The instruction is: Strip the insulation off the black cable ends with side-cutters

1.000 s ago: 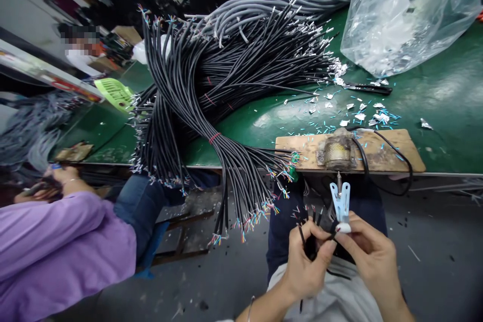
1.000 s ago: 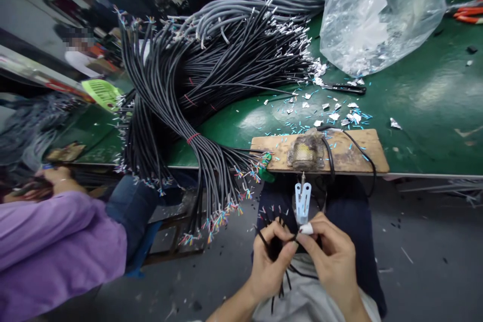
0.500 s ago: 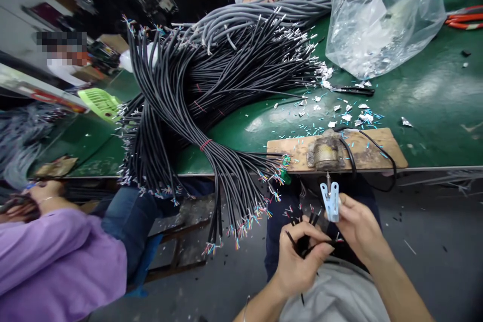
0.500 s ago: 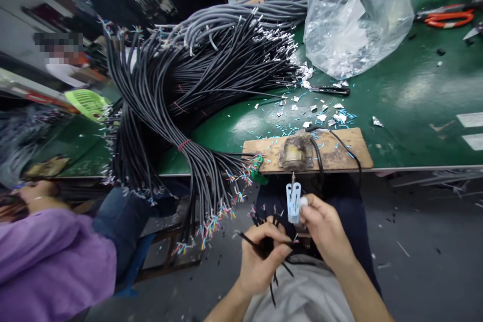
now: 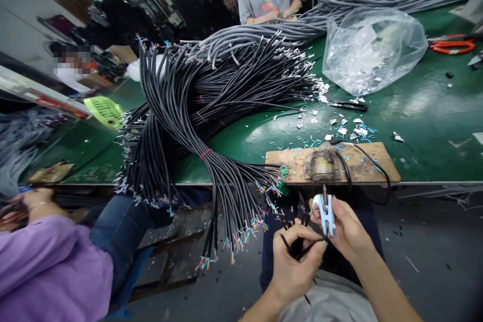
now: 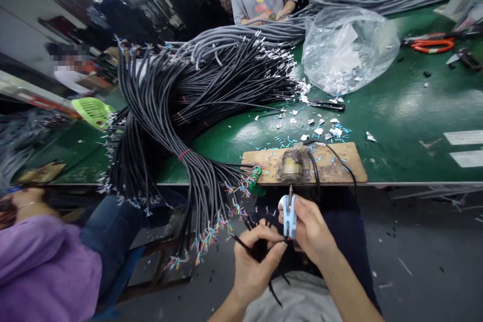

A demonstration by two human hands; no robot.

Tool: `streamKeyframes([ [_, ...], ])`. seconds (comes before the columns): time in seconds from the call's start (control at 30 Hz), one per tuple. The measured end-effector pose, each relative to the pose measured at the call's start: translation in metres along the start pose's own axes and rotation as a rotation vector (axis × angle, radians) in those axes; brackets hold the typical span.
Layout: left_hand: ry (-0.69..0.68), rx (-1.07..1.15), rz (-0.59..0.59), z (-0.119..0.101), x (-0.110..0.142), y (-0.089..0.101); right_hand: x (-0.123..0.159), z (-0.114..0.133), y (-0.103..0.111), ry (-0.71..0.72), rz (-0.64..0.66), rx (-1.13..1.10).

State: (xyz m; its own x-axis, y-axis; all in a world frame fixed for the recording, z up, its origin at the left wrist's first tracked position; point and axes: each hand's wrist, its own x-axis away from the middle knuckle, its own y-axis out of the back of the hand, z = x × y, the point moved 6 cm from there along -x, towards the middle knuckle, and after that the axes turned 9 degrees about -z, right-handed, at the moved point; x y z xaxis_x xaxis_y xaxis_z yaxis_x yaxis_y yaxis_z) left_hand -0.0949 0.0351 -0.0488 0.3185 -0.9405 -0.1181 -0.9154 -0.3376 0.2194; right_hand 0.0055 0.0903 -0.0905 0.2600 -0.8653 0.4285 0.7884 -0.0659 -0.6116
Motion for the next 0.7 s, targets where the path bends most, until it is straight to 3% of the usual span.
streamKeyframes([
  [0.2,0.019,0.011,0.011,0.000,0.001,-0.002,-0.005,-0.013,0.013,-0.049,0.007,0.021],
  [0.33,0.028,0.000,0.046,0.007,0.007,0.001,-0.003,-0.015,0.041,0.078,-0.048,0.104],
  [0.47,0.048,-0.073,0.147,0.013,0.010,0.002,0.017,-0.007,0.066,0.232,-0.129,0.231],
  [0.53,0.072,-0.156,0.211,0.017,0.011,0.000,0.033,0.005,0.061,0.426,-0.118,0.464],
  [0.6,0.075,-0.211,0.281,0.020,0.013,-0.006,0.047,0.011,0.043,0.599,-0.049,0.721],
  [0.7,0.048,-0.245,0.306,0.022,0.018,-0.011,0.055,0.011,0.019,0.702,-0.005,0.884],
])
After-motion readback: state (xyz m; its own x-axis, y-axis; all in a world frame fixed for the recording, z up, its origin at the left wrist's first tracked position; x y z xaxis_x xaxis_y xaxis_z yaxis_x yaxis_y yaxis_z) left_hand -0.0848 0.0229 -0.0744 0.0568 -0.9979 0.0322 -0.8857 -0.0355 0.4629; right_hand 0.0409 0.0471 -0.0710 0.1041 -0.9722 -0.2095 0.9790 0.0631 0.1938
